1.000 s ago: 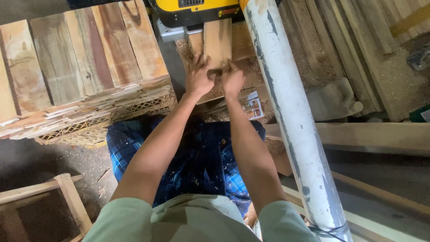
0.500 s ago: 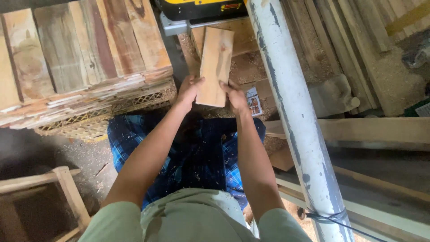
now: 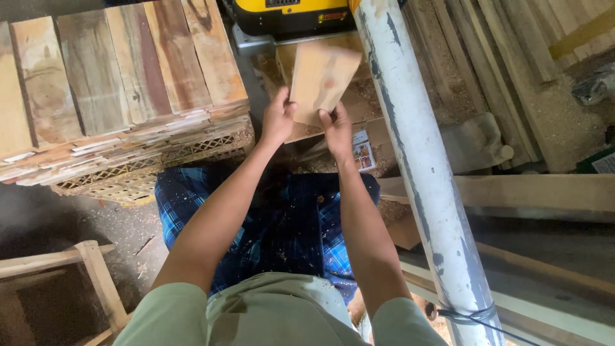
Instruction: Feeding individual wood boards into a thickness planer to smooth their surfaces.
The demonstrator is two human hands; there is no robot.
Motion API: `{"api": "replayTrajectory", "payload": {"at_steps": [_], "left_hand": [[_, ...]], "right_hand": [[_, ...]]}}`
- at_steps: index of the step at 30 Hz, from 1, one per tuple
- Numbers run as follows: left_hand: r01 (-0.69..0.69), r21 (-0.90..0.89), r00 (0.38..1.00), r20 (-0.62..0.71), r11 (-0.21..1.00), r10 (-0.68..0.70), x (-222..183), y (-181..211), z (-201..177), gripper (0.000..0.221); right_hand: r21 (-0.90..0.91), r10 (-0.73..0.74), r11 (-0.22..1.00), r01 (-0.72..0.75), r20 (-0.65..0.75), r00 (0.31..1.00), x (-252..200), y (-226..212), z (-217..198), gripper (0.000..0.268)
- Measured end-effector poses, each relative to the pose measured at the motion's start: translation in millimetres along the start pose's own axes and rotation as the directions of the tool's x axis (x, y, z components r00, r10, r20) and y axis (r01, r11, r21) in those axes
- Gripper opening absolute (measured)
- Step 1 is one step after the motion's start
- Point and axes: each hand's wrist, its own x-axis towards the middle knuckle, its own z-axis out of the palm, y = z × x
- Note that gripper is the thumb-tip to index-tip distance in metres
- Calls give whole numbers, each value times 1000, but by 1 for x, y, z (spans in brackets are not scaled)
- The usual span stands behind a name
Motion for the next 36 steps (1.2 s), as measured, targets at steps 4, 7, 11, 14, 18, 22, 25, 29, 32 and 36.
{"api": "replayTrajectory", "payload": {"at_steps": [4,7,11,14,18,22,25,29,32,36], "left_hand": [[58,73,997,44,996,-62,7,-60,21,32],[22,157,999,43,987,-29,11,-78,21,19],[-28,35,998,-59,999,30,-8,-22,-24,19],[-6,-138,979,-202,990,-22,-14,2,-66,20],[-1,-155,921,-386,988,-59,-16,-10,-135,25],[68,-88,811,-576,994,-106,-24,-14,-217,28],[142,-63,727,-671,988,-147,-28,-34,-282,29],[302,116,703,-697,946,-139,-26,-70,-358,30],[353,362,755,-655,863,-34,-16,-80,-403,46],[536,276,716,-650,798,-256,4,-89,-442,36]], "right_hand": [[-101,23,994,-27,-36,999,-5,35,-2,29],[-176,23,984,-31,-46,999,-7,35,0,28],[-214,-37,976,44,40,999,-10,10,20,35],[-164,-70,983,84,85,994,-12,-47,67,42],[-67,-94,992,111,218,971,-2,-44,142,47],[32,-90,996,84,344,935,-18,-67,228,58],[88,-85,995,50,459,884,-37,-73,285,64],[-23,15,1000,-2,556,831,-49,-55,353,62],[-136,36,990,45,541,840,-54,-62,398,58],[-304,190,953,-7,576,795,-50,-89,427,65]]}}
